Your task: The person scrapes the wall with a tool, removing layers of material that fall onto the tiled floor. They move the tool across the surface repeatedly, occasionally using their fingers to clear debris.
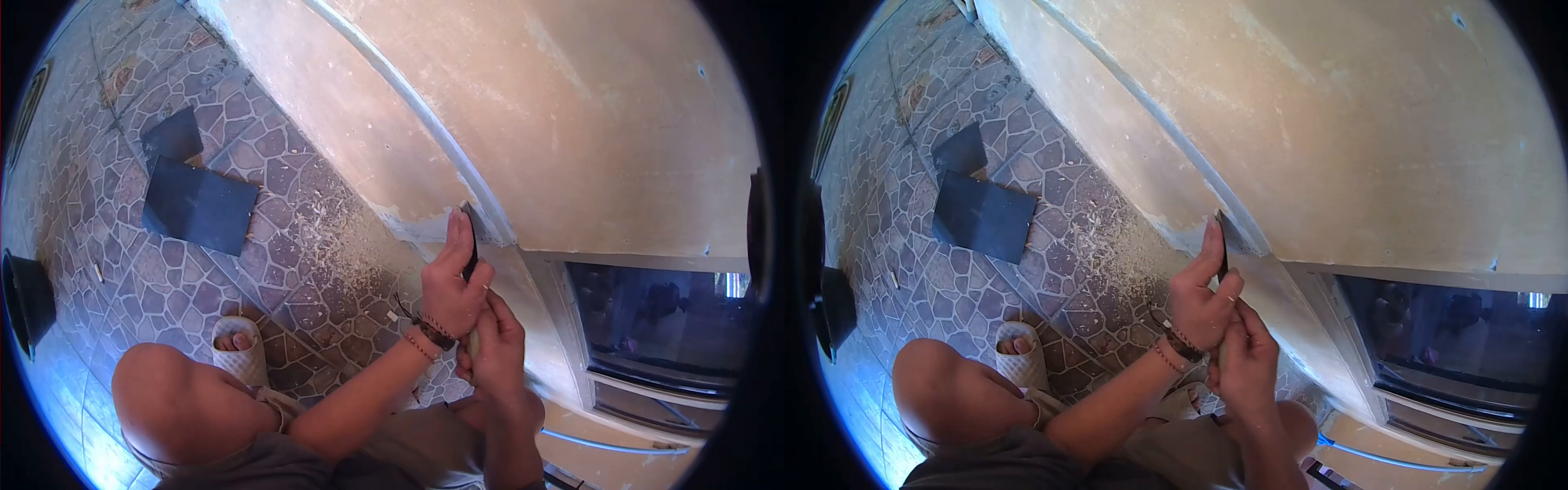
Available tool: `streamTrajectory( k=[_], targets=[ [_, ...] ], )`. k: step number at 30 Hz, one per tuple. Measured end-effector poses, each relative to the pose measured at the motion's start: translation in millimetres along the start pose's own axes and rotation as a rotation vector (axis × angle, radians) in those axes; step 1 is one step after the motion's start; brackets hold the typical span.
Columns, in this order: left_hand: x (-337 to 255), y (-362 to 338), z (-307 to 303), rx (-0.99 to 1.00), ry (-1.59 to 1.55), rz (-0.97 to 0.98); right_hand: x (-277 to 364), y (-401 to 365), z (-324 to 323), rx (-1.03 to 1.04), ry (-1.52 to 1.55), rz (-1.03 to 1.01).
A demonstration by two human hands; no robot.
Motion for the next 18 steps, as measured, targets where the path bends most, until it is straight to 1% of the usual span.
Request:
streamTrajectory(
  k=[3,5,7,8,11,14,17,18],
  targets=[
    [2.5,-8.0,8.1,0.004,-0.074,-0.081,-1.2,-1.1,-4.2,0.02,0.033,-0.033],
    [-4.4,-7.1,11.8,-0.031,-0.061,-0.02,3.8,-7.9,-15.7,0.02,-0.011,-0.015],
    [-18.8,-1.2,11.5,-0.097,0.019,0.151,13.4,-12.1,-14.5,0.034,-0.034,0.002],
    [-20.3,6.3,8.5,-0.073,-0.058,0.145,17.6,-14.1,-11.0,0.039,-0.026,0.014],
    [1.0,39.1,10.6,-0.091,-0.008,0.141,12.3,-15.5,-11.3,-0.001,-0.026,0.03],
    [9.7,45.6,18.8,-0.152,0.031,0.18,-3.7,-20.1,-24.0,-0.032,0.011,0.031],
    [16.6,76.5,0.4,-0.329,0.103,0.148,-19.5,-26.5,-35.9,0.009,0.06,0.021],
    [21.3,97.7,-12.8,-0.427,0.111,0.096,-22.6,-28.7,-38.1,0.024,0.073,0.014]
  ],
)
Point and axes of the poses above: each hand's wrist, its own y-axis towards the middle knuckle, its own z-axis out of the palm, x = y × z, the point moved 3 cm from there along y, towards the middle knuckle, and after that the axes turned 5 degrees about x, right-handed, at the moved point
